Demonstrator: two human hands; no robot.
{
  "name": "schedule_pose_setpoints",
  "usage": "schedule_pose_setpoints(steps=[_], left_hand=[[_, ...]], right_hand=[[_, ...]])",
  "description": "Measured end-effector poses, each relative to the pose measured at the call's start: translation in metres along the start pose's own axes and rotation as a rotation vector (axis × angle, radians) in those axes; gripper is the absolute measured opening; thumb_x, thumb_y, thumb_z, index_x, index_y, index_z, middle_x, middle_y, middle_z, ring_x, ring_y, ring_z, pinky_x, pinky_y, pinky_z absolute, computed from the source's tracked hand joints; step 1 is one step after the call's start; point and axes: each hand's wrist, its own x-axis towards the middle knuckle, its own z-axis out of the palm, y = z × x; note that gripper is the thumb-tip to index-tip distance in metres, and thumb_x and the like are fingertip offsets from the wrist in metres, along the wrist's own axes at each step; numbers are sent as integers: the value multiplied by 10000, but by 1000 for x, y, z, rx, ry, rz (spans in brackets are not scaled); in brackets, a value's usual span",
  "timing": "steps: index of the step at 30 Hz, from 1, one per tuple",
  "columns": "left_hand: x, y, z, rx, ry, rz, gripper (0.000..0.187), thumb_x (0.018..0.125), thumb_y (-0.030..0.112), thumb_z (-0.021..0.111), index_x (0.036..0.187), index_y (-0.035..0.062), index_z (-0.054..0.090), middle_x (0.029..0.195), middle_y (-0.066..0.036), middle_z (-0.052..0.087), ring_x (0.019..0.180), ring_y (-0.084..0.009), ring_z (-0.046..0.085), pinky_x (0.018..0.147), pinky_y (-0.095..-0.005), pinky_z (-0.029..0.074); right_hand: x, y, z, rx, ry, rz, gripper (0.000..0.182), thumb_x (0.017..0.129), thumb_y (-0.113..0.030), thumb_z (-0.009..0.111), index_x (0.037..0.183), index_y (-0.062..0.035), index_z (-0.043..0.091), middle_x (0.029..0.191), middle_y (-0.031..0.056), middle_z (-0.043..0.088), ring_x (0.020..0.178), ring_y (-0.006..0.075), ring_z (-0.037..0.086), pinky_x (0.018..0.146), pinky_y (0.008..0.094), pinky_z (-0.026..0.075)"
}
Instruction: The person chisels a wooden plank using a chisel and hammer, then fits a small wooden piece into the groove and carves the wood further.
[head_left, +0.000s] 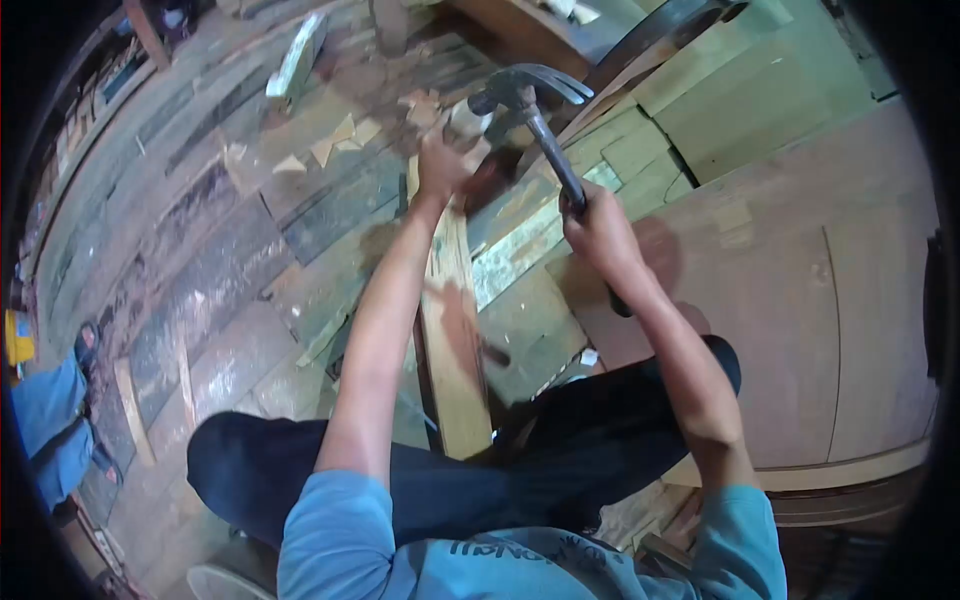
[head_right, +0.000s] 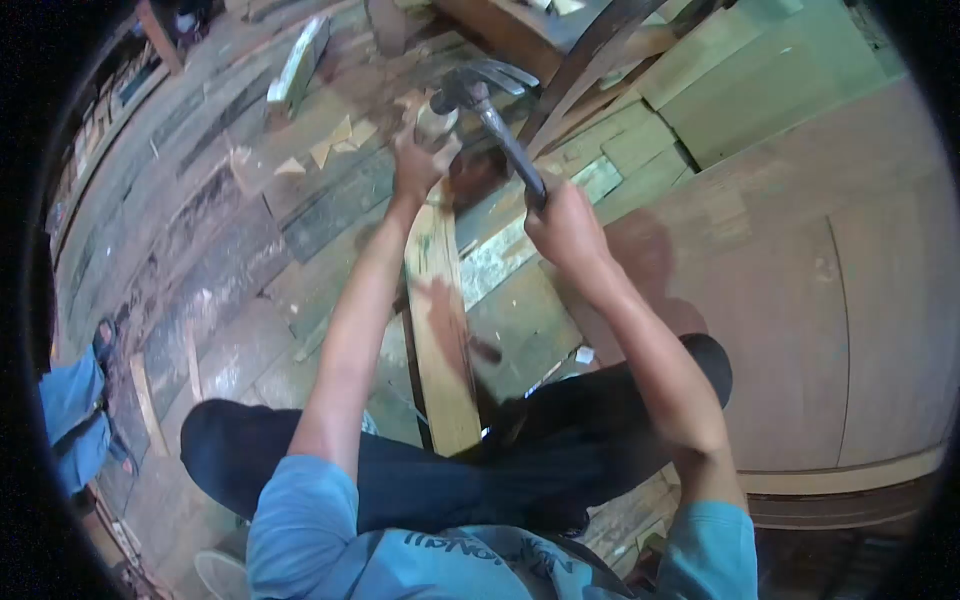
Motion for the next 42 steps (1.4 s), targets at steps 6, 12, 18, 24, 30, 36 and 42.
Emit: schedule_pose_setpoints(steps=[6,12,18,24,30,36,42], left_hand=[[-3,-13,-3,107,-11,21,363,634,157,698,969,28,639,872,-156,680,826,-305,668,739,-362,510],[5,-5,-2,-5,20,118,343,648,140,690,966,22,635,848,-158,673,821,-297,667,730,-358,510],[-1,-27,3,171,-85,-19,517,614,233,720,1069,16,606,968,-208,651,928,-334,636,811,-378,490],[4,-1,-4,-92,-48,-59,464,634,197,710,1051,10,626,924,-174,676,872,-299,660,791,-364,504],[1,-14,-3,118,-94,-15,428,625,199,697,998,2,622,886,-182,670,834,-336,650,754,-381,503],[4,-9,-9,29,-111,7,433,628,116,704,1039,14,614,927,-154,674,906,-285,654,791,-359,508],[-2,-51,6,297,5,-34,515,597,233,734,1042,4,613,964,-214,662,919,-336,645,812,-383,502]], right_hand=[[0,-30,-31,598,251,37,73,802,48,477,835,20,536,591,59,462,549,123,462,500,326,373],[-13,-8,-3,201,33,31,161,797,-44,516,945,10,554,747,242,575,705,362,579,684,404,451],[-9,-65,-77,690,429,-12,116,820,5,513,923,-11,563,645,0,490,536,62,455,458,250,362],[-11,7,10,-9,86,-76,134,765,30,496,889,29,547,596,105,462,581,194,518,579,333,426],[-1,-26,-22,543,324,16,142,781,8,501,916,34,539,606,141,488,545,180,473,540,347,409],[-10,-14,10,224,145,15,172,773,-21,520,926,0,596,756,227,603,745,352,633,698,419,472],[-8,-78,-83,757,546,-67,83,852,-32,500,920,-24,547,605,-10,463,476,71,467,423,229,359]])
